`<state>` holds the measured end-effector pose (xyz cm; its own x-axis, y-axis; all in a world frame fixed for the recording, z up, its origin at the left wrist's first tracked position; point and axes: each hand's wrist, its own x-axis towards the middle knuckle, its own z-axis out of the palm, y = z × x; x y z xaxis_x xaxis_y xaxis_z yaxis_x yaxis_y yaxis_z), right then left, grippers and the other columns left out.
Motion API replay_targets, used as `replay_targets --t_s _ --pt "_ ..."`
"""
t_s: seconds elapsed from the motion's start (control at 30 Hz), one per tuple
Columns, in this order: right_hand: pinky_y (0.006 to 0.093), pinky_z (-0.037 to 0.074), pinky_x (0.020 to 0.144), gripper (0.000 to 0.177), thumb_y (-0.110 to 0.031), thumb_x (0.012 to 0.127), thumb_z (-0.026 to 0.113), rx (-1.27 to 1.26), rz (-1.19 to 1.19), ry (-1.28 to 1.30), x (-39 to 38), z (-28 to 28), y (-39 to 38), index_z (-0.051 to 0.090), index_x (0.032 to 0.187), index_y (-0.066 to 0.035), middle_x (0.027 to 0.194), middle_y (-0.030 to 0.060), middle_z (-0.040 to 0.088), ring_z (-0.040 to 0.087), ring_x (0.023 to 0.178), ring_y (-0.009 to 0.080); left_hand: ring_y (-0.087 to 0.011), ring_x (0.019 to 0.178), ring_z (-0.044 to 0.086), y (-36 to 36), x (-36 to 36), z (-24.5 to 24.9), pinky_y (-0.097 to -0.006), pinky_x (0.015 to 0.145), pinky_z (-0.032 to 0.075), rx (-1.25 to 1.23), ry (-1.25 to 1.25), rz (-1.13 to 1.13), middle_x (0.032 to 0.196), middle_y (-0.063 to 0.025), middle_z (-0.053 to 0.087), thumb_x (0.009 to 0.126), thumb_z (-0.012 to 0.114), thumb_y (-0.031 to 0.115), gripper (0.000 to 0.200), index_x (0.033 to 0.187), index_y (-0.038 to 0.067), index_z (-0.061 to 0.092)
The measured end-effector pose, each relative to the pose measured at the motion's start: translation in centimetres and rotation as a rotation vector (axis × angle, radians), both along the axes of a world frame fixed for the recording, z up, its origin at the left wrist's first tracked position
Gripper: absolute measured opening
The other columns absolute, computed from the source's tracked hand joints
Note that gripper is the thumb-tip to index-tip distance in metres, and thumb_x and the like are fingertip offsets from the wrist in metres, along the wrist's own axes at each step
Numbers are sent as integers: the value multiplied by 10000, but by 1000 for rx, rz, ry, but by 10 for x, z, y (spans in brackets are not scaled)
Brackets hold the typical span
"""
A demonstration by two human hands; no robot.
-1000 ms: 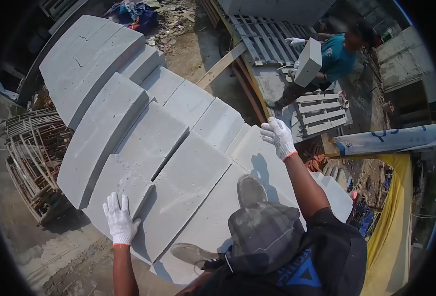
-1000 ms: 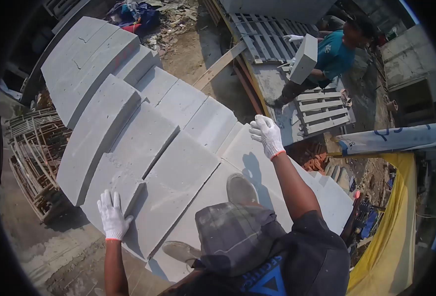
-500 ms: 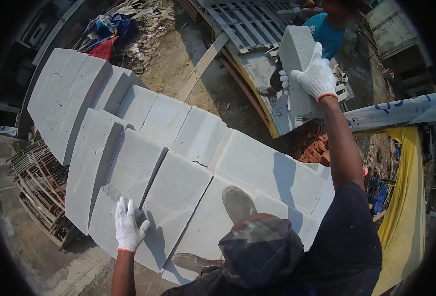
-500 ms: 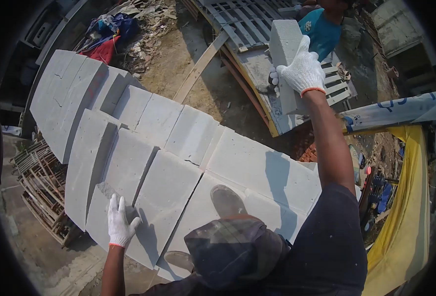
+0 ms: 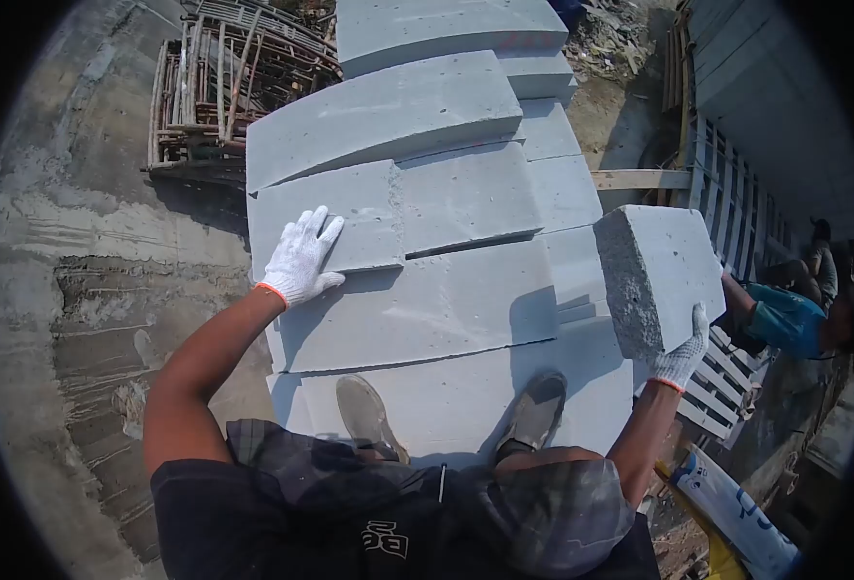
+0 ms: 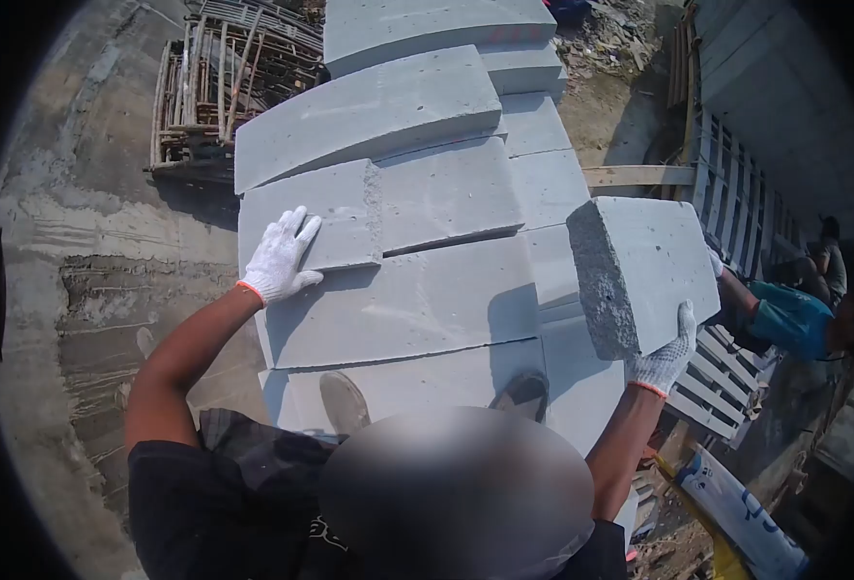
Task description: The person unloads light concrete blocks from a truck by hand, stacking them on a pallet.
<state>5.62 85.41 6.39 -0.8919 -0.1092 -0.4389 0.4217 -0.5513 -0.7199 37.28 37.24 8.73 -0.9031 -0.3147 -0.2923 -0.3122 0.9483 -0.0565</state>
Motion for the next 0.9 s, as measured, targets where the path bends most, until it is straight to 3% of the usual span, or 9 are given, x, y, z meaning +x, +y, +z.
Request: replay_targets --t_s 0.17,0.23,0.33,0.43,0.5,0.57,0.63,0.7,0.9 --pt "430 541 916 565 -362 970 630 54 41 48 58 -30 -182 468 1389 -18 1279 127 594 611 1149 272 -411 1461 251 1 19 -32 -555 1183 234 -22 117 94 1557 -233 288 780 787 485 980 1526 54 321" --pt "356 547 829 668 -383 939 696 540 306 -175 90 -43 -211 441 1419 5 1167 95 626 635 1061 221 -407 1466 245 1 30 -33 -561 1186 226 -47 135 133 1563 -227 284 789 776 503 978 1530 58 319" --pt "320 537 809 697 -299 902 765 508 1036 -8 116 -68 -182 461 1428 43 1010 69 667 650 924 185 -399 1474 233 3 27 -18 -543 1200 213 95 114 314 1592 -221 243 767 777 573 1044 1541 62 298" --pt "330 514 902 801 -459 877 750 777 722 528 62 -83 -160 476 1427 54 1341 195 577 641 1031 209 -396 1479 227 -14 50 -8 -550 1197 219 -96 161 460 1600 -236 221 714 802 602 1126 1549 56 281" --pt "340 497 956 807 -466 880 741 1119 451 696 6 -76 -168 467 1432 56 1321 204 593 612 1135 216 -401 1471 248 -16 57 -3 -508 1203 233 -97 60 627 1606 -256 192 671 847 575 1189 1559 49 257" --pt "333 485 967 822 -456 868 756 1151 523 745 -39 -97 -189 458 1442 51 1320 183 594 581 1182 220 -382 1473 255 -38 84 -42 -450 1206 246 131 433 733 1619 -262 148 654 891 483 1215 1566 36 223" --pt "321 491 921 811 -457 832 790 758 786 164 -42 -99 -222 513 1400 53 1257 148 632 609 1092 197 -317 1376 439 -55 86 -57 -393 1144 359 148 754 761 1538 -238 374 729 881 342 1022 1520 4 329" --pt "309 493 871 768 -468 804 808 809 807 300 -33 -94 -241 594 1324 55 1139 107 682 629 987 177 -229 1177 606 -83 93 -57 -361 1018 481 915 664 1206 1307 -157 619 818 825 242 732 1413 -14 484" --pt "313 497 832 722 -542 854 718 887 806 277 -39 -97 -244 655 1229 72 1030 135 714 649 902 195 -169 1022 663 -90 99 -63 -308 917 530 1129 753 1310 1169 -88 684 878 767 161 481 1298 12 584"
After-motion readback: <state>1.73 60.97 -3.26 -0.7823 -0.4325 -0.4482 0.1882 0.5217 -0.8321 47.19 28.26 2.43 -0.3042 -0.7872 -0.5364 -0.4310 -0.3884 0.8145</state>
